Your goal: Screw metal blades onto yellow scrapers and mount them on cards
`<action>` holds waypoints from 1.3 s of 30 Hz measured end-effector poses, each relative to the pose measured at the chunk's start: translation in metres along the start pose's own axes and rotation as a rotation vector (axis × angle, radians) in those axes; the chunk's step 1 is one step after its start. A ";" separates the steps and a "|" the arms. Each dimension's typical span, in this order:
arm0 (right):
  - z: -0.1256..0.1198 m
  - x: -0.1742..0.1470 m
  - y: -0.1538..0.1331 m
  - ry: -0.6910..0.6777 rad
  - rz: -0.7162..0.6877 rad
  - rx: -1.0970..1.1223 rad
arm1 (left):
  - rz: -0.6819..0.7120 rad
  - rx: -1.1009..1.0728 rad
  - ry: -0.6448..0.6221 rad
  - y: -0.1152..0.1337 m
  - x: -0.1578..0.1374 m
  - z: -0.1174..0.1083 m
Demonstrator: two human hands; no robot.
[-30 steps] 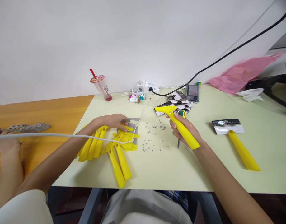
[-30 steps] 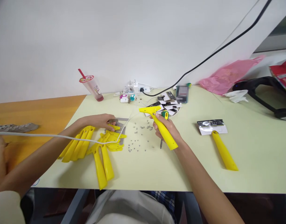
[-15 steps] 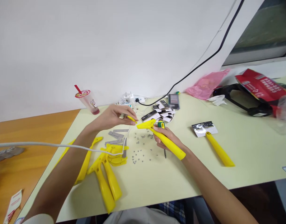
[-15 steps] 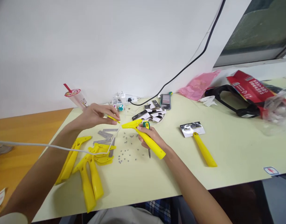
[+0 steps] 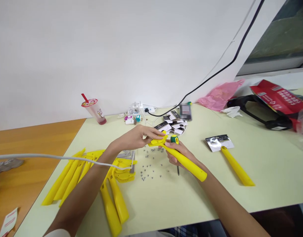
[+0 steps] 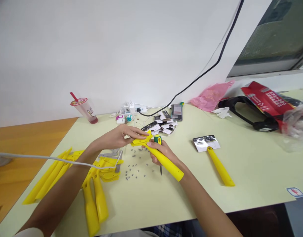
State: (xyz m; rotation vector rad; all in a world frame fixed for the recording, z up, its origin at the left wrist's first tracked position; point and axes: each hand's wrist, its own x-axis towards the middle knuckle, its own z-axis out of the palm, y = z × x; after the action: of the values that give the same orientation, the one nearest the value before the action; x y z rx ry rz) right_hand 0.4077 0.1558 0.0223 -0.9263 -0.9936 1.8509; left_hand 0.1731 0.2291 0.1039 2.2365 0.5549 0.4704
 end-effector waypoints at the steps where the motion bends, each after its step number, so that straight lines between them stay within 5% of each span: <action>1: 0.000 0.001 0.001 0.013 0.007 -0.008 | 0.007 0.008 -0.012 0.001 -0.001 0.000; 12: -0.005 0.000 0.010 0.059 -0.016 -0.113 | 0.042 -0.030 -0.124 0.014 -0.007 -0.007; 33: 0.006 -0.004 0.006 0.230 -0.202 -0.275 | 0.017 -0.046 0.013 0.020 -0.003 0.004; 39: 0.014 -0.010 0.008 0.314 -0.318 -0.304 | -0.125 -0.124 0.219 0.010 0.001 0.004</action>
State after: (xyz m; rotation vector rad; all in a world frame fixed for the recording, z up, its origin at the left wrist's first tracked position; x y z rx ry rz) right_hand 0.3971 0.1400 0.0236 -1.1238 -1.1638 1.2665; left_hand 0.1784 0.2215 0.1088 2.0319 0.7530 0.6717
